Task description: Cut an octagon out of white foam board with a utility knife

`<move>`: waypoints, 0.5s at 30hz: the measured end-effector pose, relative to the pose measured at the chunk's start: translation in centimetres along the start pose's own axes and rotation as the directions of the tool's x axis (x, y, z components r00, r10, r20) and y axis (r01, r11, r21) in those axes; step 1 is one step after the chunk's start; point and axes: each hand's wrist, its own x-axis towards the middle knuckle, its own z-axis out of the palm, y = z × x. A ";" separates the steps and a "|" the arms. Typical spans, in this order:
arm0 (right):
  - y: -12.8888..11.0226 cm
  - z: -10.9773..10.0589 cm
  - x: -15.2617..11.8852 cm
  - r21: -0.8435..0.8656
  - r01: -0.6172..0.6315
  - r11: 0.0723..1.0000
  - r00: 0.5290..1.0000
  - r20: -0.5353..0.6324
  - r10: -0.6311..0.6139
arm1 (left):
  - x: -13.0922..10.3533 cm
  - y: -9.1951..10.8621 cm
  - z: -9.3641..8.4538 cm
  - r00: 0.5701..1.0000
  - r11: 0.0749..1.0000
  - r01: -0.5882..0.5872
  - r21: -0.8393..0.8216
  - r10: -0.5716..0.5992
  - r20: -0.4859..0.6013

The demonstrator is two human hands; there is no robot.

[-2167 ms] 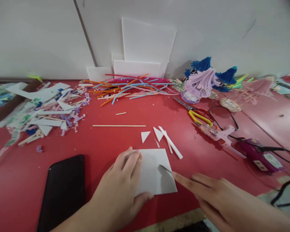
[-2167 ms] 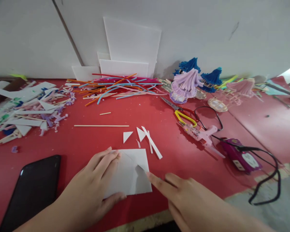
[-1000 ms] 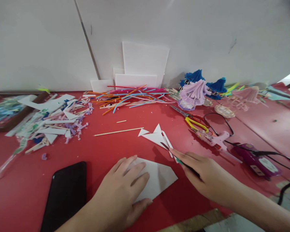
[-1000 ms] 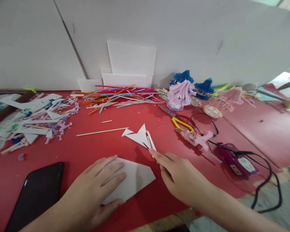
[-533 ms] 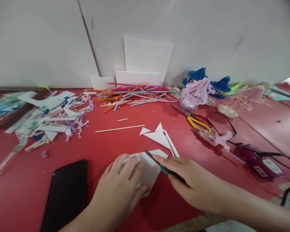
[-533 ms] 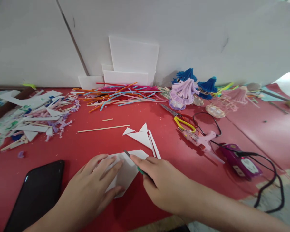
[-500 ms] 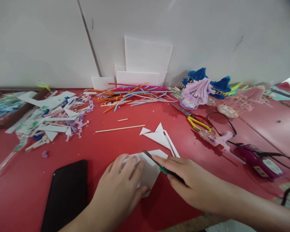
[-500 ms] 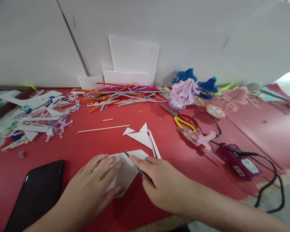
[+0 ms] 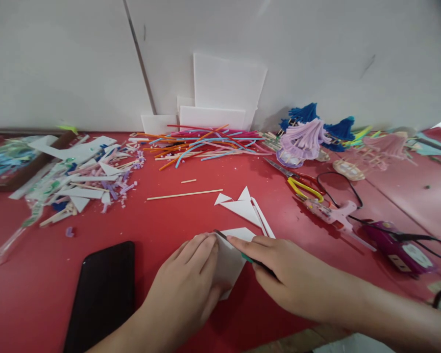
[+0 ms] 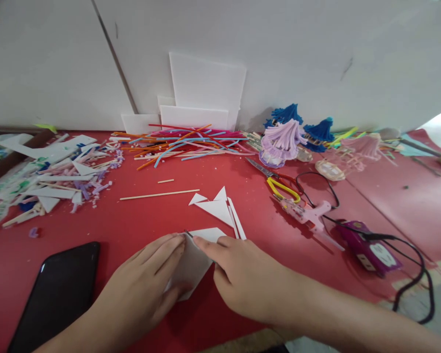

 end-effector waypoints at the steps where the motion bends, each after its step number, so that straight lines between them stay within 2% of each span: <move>1: -0.1 0.0 0.0 -0.015 -0.005 1.000 1.000 0.008 0.005 | 0.0 0.0 0.0 1.000 1.000 0.001 -0.005 -0.001 0.002; 9: -1.1 0.0 0.5 -0.091 -0.031 0.995 0.997 0.062 0.036 | -0.1 -0.1 0.1 1.000 0.998 0.005 -0.063 -0.004 0.018; 15: -1.3 -0.4 0.8 -0.087 -0.022 0.996 0.997 0.069 0.028 | 0.0 0.1 0.0 0.999 0.995 0.008 -0.097 -0.004 0.043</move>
